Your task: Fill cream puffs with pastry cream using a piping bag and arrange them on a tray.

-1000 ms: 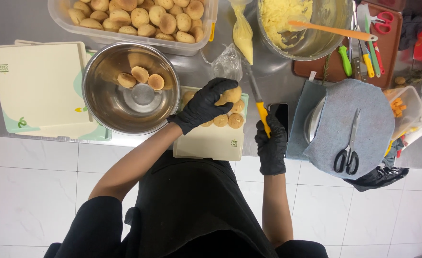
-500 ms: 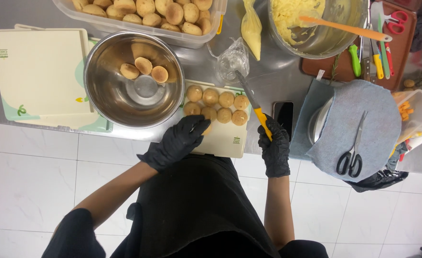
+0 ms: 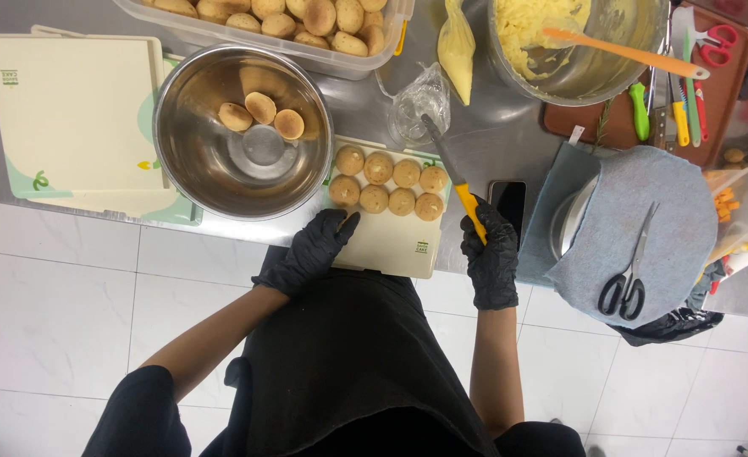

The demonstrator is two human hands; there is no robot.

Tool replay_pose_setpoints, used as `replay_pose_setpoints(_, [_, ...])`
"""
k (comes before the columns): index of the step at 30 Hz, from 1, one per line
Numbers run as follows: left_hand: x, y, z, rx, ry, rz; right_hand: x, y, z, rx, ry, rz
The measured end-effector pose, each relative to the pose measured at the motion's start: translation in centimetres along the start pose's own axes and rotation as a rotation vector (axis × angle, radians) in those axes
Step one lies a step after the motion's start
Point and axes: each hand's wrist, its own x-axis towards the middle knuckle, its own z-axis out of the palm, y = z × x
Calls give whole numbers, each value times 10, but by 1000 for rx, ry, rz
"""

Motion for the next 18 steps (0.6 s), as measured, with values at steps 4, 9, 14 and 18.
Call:
replay_pose_setpoints(4, [-6,-8,8,-40,-68,-27,0,3,-2,2,14,12])
replay_pose_setpoints(9, [24,18,-59,-28,-22,15,-1,3,0,11,17,20])
replay_pose_setpoints(14, [68,-41,-109,-163,231,-192,-1,3,0,37,13,17])
replay_pose_setpoints(18, [85,-159,-78,90,286,-359,-5,0,9,27,13,12])
